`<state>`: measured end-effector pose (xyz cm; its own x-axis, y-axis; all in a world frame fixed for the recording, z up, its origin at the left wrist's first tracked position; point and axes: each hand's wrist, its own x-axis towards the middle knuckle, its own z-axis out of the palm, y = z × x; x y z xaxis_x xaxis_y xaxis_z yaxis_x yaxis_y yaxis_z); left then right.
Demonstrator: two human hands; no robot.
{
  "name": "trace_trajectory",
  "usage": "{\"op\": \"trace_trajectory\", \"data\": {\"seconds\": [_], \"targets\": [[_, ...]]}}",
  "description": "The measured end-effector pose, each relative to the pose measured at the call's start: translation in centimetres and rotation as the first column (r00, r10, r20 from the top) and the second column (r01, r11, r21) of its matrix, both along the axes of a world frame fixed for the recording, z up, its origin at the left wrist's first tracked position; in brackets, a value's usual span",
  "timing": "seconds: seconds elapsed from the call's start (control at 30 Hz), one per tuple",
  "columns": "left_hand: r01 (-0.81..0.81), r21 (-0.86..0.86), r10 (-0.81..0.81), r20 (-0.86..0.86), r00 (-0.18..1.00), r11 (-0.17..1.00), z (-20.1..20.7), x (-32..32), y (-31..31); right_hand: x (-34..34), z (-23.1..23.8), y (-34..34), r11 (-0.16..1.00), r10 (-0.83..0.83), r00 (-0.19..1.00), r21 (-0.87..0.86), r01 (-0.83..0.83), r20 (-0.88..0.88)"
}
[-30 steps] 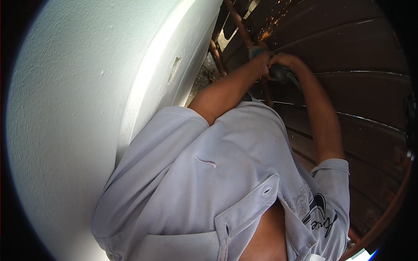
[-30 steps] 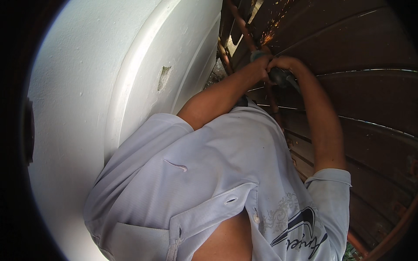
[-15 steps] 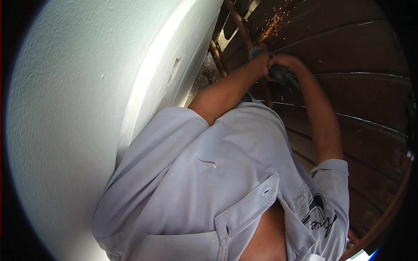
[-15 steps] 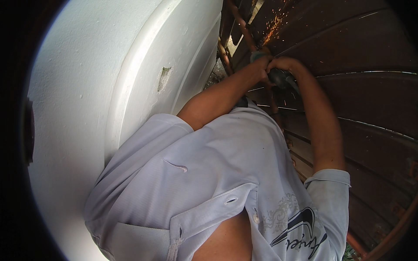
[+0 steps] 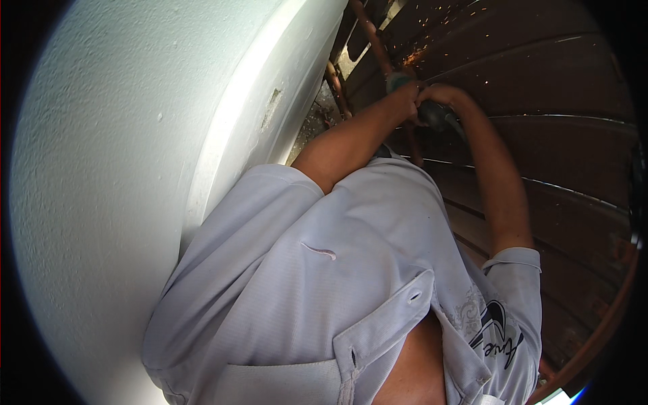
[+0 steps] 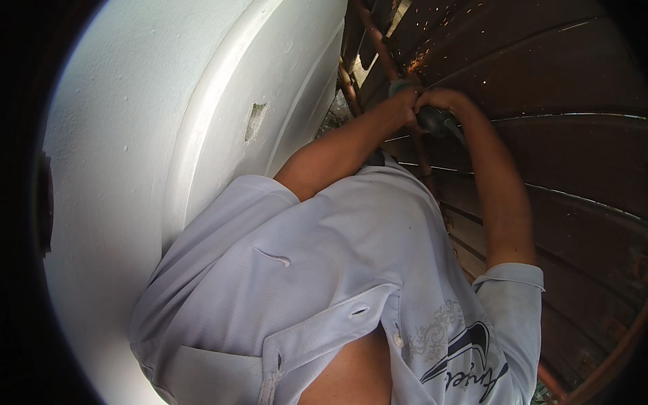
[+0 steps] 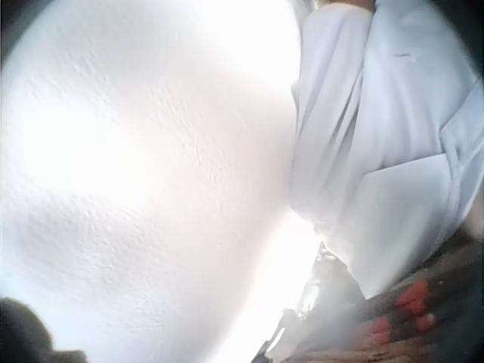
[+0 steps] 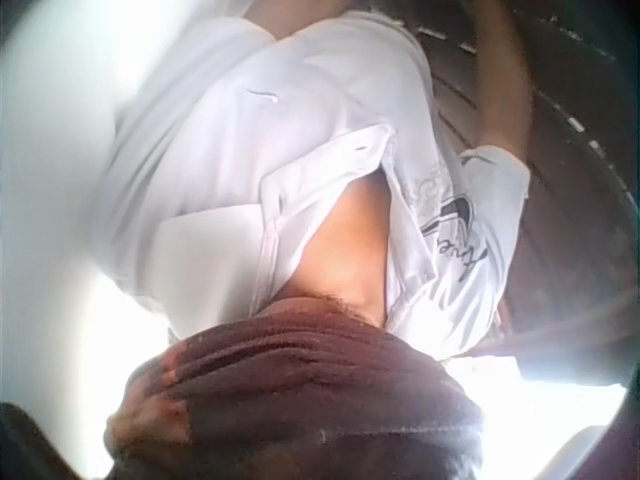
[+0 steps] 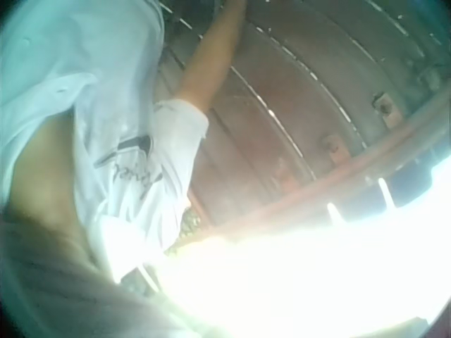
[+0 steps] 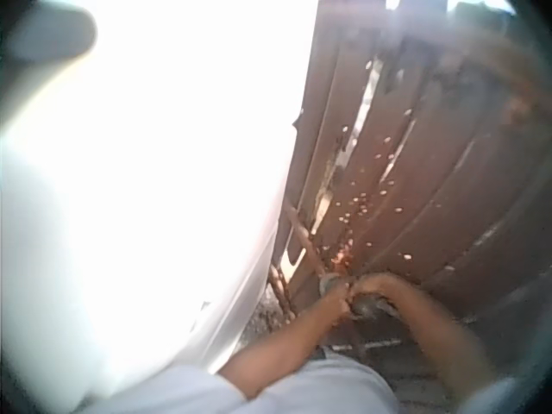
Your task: Use an angle grinder to smooth or cut metal components on a large gate frame.
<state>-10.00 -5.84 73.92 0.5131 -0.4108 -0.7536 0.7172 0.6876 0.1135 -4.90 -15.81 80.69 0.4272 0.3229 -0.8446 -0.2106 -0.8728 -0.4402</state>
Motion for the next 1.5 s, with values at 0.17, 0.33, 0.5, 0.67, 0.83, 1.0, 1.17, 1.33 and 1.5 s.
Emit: {"op": "trace_trajectory", "data": {"seconds": [0.17, 0.33, 0.5, 0.67, 0.83, 1.0, 1.17, 1.33, 1.5], "targets": [[0.047, -0.042, -0.042, 0.116, 0.992, 0.998, -0.4, -0.1, 0.0, -0.1, 0.1, -0.1, 1.0, -0.004, 0.998, -0.022, 0.006, 0.066], [0.029, -0.015, -0.028, 0.042, 0.999, 0.999, -0.9, 0.7, -0.2, 0.4, -0.5, 0.0, 1.0, -0.011, 0.997, -0.022, 0.012, 0.073], [0.009, -0.021, -0.008, 0.074, 0.997, 1.0, -1.4, 0.8, -0.3, 0.3, 0.3, 0.5, 0.999, 0.011, 0.999, -0.044, -0.009, 0.044], [0.011, -0.037, -0.009, 0.058, 0.998, 0.999, -1.6, 0.9, -0.1, -0.1, 0.8, 0.9, 1.0, 0.012, 0.997, -0.024, -0.01, 0.08], [0.011, -0.033, -0.009, 0.041, 0.999, 0.999, -2.0, 1.0, -0.3, -0.1, 0.6, 0.8, 0.999, 0.003, 0.998, -0.041, 0.0, 0.068], [0.014, -0.04, -0.012, 0.043, 0.999, 0.999, -1.7, 1.0, -0.2, 0.5, -0.6, 0.4, 0.999, 0.018, 0.996, -0.045, -0.014, 0.087], [0.011, 0.002, -0.011, 0.054, 0.998, 1.0, -1.5, 1.1, -0.1, 0.8, -0.5, 0.3, 0.999, -0.013, 0.998, -0.029, 0.015, 0.055], [0.019, 0.009, -0.019, 0.032, 0.999, 1.0, -1.6, 1.2, -0.3, 0.8, -0.9, 0.1, 0.999, -0.02, 0.998, -0.029, 0.021, 0.053], [-0.005, 0.031, 0.004, 0.019, 1.0, 0.999, -1.7, 1.2, -0.2, 0.6, -0.5, 0.4, 1.0, 0.007, 0.997, -0.03, -0.005, 0.082]]}}
